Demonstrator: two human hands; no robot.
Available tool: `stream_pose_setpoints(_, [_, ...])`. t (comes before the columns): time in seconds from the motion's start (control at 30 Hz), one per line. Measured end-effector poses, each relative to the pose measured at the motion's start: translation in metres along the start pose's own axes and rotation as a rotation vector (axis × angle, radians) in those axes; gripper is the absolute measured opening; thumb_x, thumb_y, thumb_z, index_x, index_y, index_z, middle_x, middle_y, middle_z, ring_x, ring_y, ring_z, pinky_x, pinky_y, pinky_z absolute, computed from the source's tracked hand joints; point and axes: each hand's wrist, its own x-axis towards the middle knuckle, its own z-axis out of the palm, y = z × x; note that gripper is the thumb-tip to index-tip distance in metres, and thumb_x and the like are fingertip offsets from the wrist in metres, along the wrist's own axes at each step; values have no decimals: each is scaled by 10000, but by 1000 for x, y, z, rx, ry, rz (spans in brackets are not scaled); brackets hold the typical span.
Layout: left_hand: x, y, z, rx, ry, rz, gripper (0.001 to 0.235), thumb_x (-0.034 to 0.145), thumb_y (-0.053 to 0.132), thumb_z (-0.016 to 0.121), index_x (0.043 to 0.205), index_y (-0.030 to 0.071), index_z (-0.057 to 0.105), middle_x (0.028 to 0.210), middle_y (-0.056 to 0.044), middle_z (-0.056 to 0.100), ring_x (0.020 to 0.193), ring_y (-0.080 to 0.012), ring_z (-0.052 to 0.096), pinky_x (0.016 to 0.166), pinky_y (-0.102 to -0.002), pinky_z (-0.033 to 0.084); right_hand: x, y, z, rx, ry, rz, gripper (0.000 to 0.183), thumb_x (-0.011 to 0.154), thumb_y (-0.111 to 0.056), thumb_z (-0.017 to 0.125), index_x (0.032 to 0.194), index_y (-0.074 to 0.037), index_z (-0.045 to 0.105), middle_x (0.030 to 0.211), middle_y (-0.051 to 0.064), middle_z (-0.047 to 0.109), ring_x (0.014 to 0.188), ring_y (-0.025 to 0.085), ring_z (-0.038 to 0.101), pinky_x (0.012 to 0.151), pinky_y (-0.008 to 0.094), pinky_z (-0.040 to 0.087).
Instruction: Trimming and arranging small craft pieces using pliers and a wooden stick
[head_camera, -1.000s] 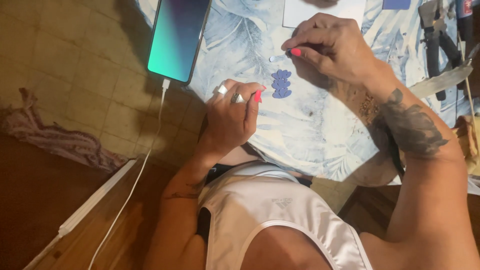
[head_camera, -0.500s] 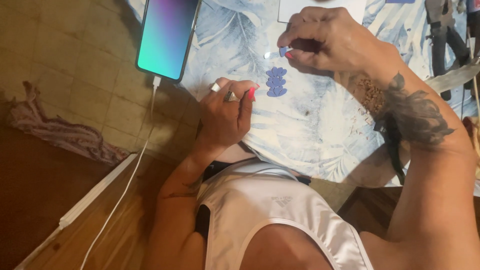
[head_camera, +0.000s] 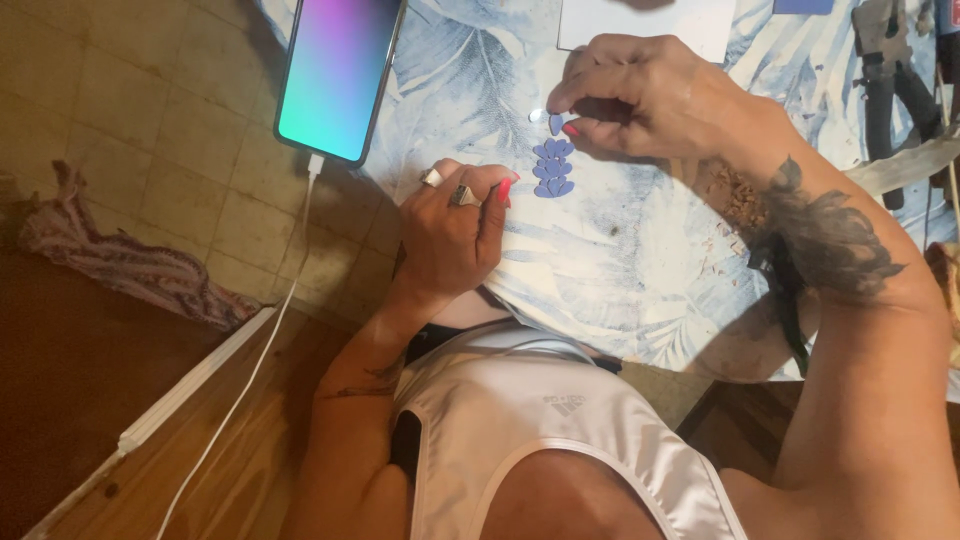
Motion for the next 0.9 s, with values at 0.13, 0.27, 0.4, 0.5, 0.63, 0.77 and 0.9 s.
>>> stream_pose_setpoints(0.13, [0, 0, 0, 2, 5, 16, 260, 884, 103, 391, 744, 2, 586, 777, -37, 604, 591, -244, 496, 476, -342, 378, 1, -1, 0, -10, -9, 7, 214, 793, -86, 612, 999, -28, 620, 952, 132, 572, 775, 236, 571, 675, 324, 481])
stream_pose_setpoints(0.27, [1, 0, -1, -16, 10, 5, 256, 886, 107, 394, 751, 3, 585, 765, -43, 607, 590, -244, 506, 484, -331, 385, 1, -1, 2, -14, 3, 2, 205, 800, -82, 609, 996, -24, 625, 947, 128, 575, 755, 236, 578, 641, 320, 497])
stream_pose_setpoints(0.4, [1, 0, 0, -13, 17, 15, 247, 881, 96, 403, 750, -1, 589, 753, -49, 607, 590, -250, 518, 486, -322, 392, 1, -2, 1, -18, 14, -8, 197, 805, -69, 608, 996, -25, 627, 956, 123, 575, 773, 234, 577, 647, 316, 492])
stream_pose_setpoints(0.5, [1, 0, -2, -18, -6, -7, 225, 886, 115, 398, 794, 15, 576, 745, -58, 603, 597, -258, 517, 507, -339, 398, 2, -3, 0, -1, 24, -21, 173, 814, -51, 599, 982, -16, 622, 943, 125, 578, 749, 232, 573, 624, 311, 486])
stream_pose_setpoints(0.63, [1, 0, -1, -16, 7, -7, 249, 893, 129, 389, 786, 22, 586, 735, -44, 600, 589, -244, 515, 493, -320, 389, 2, -3, 1, 13, 30, -19, 176, 814, -50, 605, 985, -11, 623, 941, 131, 578, 730, 229, 571, 603, 304, 479])
stream_pose_setpoints(0.77, [-1, -1, 0, -23, 11, 9, 285, 891, 114, 391, 716, 6, 589, 790, -24, 610, 589, -242, 507, 480, -323, 384, 1, -1, 3, -3, 42, -42, 185, 806, -50, 624, 986, -6, 620, 947, 133, 585, 755, 234, 581, 632, 307, 483])
stream_pose_setpoints(0.9, [1, 0, -2, -21, -7, -3, 259, 893, 117, 381, 769, 14, 584, 784, -28, 605, 591, -246, 501, 497, -338, 387, 1, -3, 1, -26, 18, -3, 185, 812, -74, 607, 993, -37, 624, 948, 117, 577, 746, 227, 570, 643, 311, 474])
